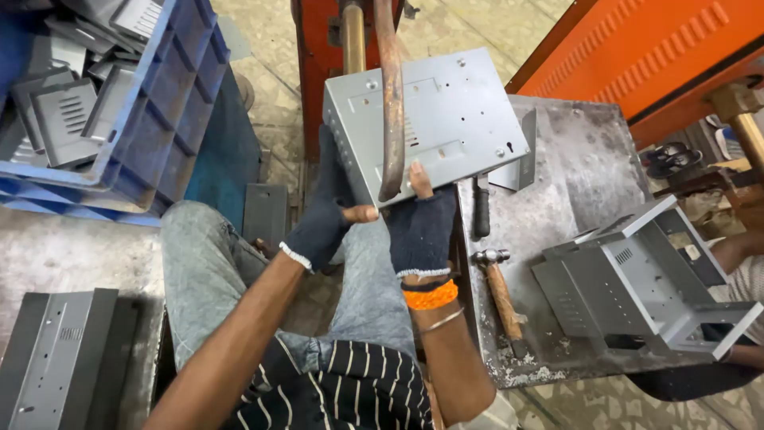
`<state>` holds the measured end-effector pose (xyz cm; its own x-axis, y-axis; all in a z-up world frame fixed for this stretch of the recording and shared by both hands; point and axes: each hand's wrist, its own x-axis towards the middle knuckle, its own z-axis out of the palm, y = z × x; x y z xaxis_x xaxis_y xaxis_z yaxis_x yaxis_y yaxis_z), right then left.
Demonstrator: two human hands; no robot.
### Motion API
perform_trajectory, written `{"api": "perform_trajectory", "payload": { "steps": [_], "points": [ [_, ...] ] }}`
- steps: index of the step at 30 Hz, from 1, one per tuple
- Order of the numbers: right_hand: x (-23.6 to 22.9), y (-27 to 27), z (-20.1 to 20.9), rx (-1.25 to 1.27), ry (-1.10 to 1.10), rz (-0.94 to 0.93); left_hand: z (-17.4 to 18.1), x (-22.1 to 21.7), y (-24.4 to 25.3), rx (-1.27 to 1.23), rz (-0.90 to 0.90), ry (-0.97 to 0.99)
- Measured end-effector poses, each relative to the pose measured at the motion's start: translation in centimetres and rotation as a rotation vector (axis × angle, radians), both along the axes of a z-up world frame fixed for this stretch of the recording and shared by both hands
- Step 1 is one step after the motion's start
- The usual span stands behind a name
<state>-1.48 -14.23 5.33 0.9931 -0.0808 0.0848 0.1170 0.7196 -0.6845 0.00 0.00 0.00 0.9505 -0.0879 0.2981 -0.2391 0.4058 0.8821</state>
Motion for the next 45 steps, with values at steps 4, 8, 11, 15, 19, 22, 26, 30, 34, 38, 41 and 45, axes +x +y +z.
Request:
{"api": "perform_trajectory", "payload": {
  "steps": [4,8,11,15,19,22,26,30,34,38,41,45],
  "points": [
    [0.2,-0.2,-0.7,0.008,0.015,-0.001,-0.5,0.8,0.2,0.026,-0.036,0.060],
    [0.1,0.3,0.4,0.014,-0.012,0.004,-1.1,1.3,0.5,0.058,-0.043,-0.029],
    [0.6,-0.2,-1.9,-0.019,-0.047,-0.016,-2.5,1.7,0.5,0.082,-0.034,-0.059],
    [0.4,0.5,-1.2,-0.039,-0.053,-0.099,-3.0,1.5,0.3,0.060,-0.036,-0.022],
    [0.6,-0.6,-3.5,-0.425,-0.037,-0.211,-2.0,1.0,0.5,0.073,-0.028,-0.027],
    [0.3,-0.4,-2.7,-0.399,-0.016,-0.195,-1.9,0.9,0.6,0.073,-0.040,-0.061],
    [0.4,0.5,0.0,-0.130,0.001,-0.116,-2.6,1.4,0.2,-0.268,-0.210,-0.052],
    [-0.7,-1.3,-1.7,0.001,0.033,-0.054,-10.8,3.5,0.1,-0.627,-0.398,0.106],
    [-3.0,-2.4,0.5,-0.110,0.020,-0.066,-5.2,1.0,2.0,-0.212,-0.038,0.103],
    [-3.9,-4.5,2.7,-0.230,0.045,0.002,0.4,-1.6,3.5,0.261,0.128,-0.121],
    [-3.0,-6.7,1.3,-0.224,0.122,0.062,0.8,-1.7,3.6,0.251,0.036,-0.142],
    [-1.9,-8.3,2.3,-0.297,0.209,0.112,2.2,-1.2,2.7,0.177,-0.037,-0.114]
  ]
}}
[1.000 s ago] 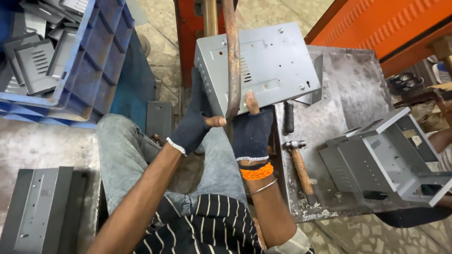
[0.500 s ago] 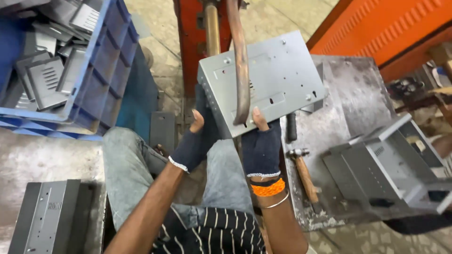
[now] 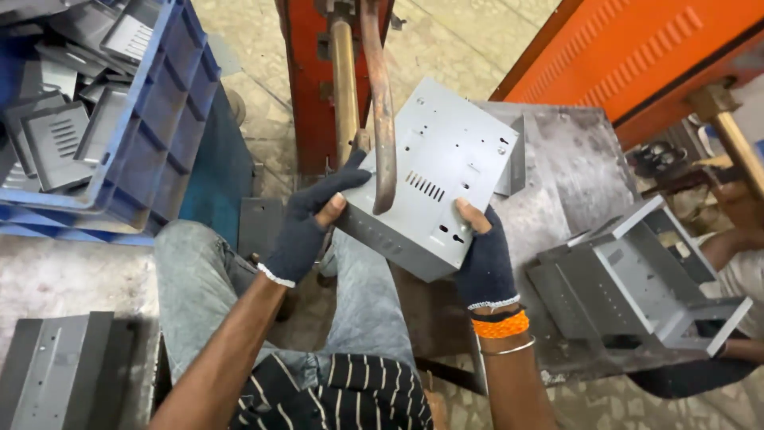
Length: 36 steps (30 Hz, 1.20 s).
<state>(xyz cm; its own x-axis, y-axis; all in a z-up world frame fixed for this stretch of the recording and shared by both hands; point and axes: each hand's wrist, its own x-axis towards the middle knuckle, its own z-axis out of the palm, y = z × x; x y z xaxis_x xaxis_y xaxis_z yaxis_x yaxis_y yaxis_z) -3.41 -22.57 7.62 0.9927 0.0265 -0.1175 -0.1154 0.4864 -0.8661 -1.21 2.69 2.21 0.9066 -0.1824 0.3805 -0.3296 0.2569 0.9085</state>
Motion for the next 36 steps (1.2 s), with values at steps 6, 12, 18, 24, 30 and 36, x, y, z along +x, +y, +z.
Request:
{"api": "perform_trajectory", "payload": {
  "steps": [6,12,18,24,30,36],
  "points": [
    [1.4,-0.5,-1.4,-0.057,-0.028,-0.026,-1.8,0.1,-1.3,-0.002,0.053,-0.079],
    [1.2,0.4,-1.2,-0.089,-0.091,-0.127,-1.7,-0.3,-2.8,-0.077,0.154,-0.120],
    [1.2,1.0,-0.2,-0.157,-0.064,-0.150,-2.0,-0.8,-3.4,-0.056,0.243,-0.072],
    [2.2,-0.4,-2.5,-0.183,-0.032,-0.126,-1.9,-1.3,-3.6,0.010,0.319,-0.117],
    [3.0,0.0,0.9,-0.100,-0.061,-0.028,-1.8,-1.0,-3.5,0.027,0.281,-0.066],
    [7.7,-2.3,0.7,-0.129,-0.012,0.153,0.6,-2.9,-5.9,0.381,0.557,-0.283]
  ]
}}
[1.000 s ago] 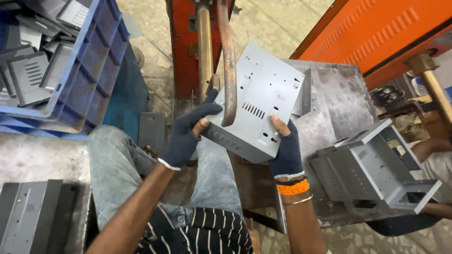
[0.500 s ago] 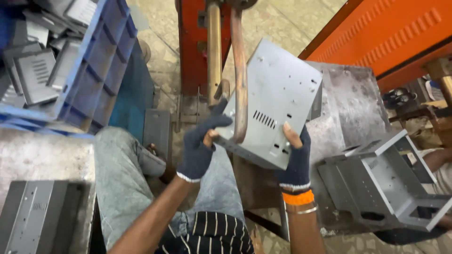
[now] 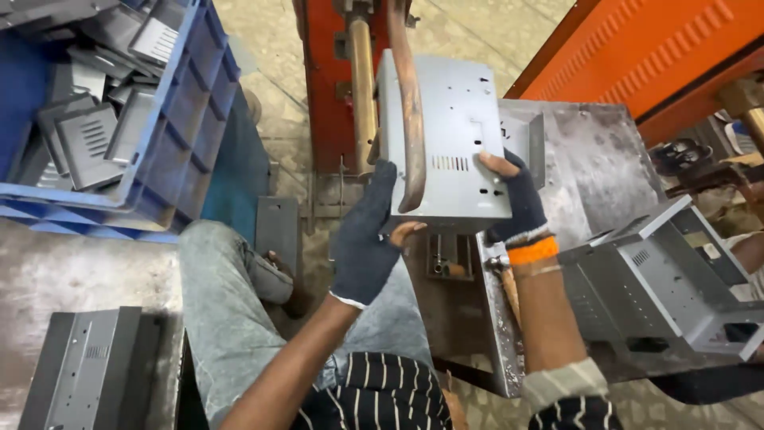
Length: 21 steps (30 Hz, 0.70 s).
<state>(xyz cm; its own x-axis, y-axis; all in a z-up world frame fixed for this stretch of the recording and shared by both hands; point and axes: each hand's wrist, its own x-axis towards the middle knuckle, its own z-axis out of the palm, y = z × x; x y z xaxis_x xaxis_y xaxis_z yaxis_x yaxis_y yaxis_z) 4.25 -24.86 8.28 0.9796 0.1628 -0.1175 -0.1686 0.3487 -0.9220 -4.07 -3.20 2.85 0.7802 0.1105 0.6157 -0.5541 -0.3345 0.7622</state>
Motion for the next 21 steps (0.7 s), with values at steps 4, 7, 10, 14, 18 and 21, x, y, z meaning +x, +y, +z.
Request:
{"api": "perform_trajectory", "payload": {
  "steps": [4,7,10,14,18,21],
  "points": [
    [3.9,-1.3,-2.2,-0.108,-0.030,0.075,0.1,-0.4,-0.9,0.041,0.125,0.024],
    [4.9,-0.6,-1.4,-0.171,-0.048,0.140,0.6,-0.7,-1.2,0.039,0.248,0.010],
    [5.1,-0.5,-0.9,-0.164,-0.046,0.172,0.2,-0.4,-1.2,0.036,0.240,-0.032],
    [5.3,-0.9,-2.8,-0.243,-0.064,0.138,-0.2,-0.9,-0.5,0.072,0.236,-0.015],
    [2.6,1.1,0.3,-0.066,0.022,0.075,0.9,-0.8,0.2,-0.226,0.031,0.156],
    [1.3,1.5,-1.7,-0.070,-0.051,-0.026,-2.6,-0.4,1.8,-0.417,-0.172,0.247]
  ]
}}
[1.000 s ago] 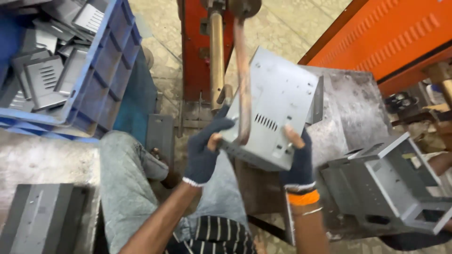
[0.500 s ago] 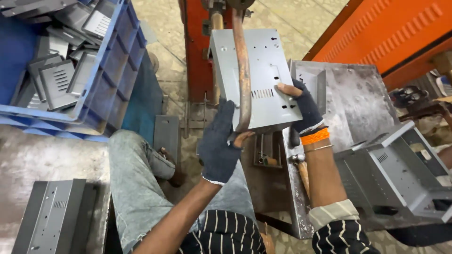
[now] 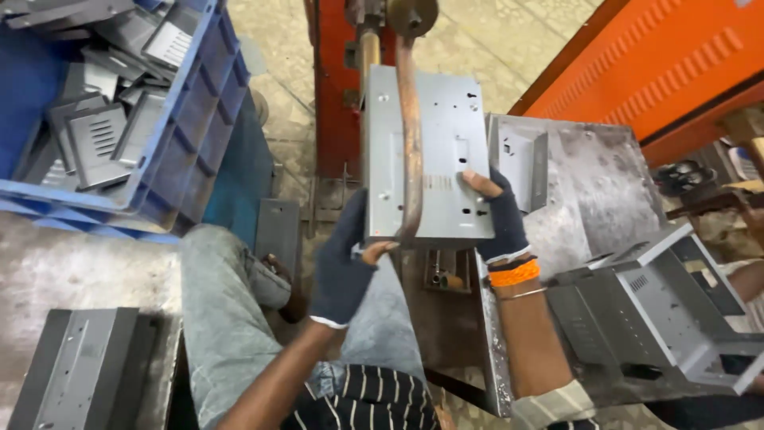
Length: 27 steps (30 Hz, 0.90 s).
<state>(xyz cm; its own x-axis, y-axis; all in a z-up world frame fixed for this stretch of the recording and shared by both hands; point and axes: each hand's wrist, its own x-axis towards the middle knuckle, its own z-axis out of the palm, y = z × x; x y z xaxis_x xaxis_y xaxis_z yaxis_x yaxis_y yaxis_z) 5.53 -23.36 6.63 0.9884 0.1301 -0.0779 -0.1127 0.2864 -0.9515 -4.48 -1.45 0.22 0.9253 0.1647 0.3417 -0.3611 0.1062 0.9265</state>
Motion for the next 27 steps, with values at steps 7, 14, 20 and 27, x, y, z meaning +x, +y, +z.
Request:
{"api": "perform_trajectory", "payload": {
  "steps": [7,14,20,27],
  "points": [
    [-1.5,2.4,1.3,0.097,0.002,0.038,-0.2,0.6,3.2,0.067,-0.058,-0.055],
    [-1.7,4.0,0.4,0.130,0.017,-0.071,0.7,0.9,6.4,0.185,-0.056,0.072],
    [-1.6,6.8,-1.3,0.234,-0.081,-0.042,0.1,1.6,9.7,0.219,-0.030,-0.022],
    [-1.3,9.0,-4.2,0.263,-0.117,-0.154,-2.1,2.4,12.3,0.201,0.063,0.035]
  ]
}}
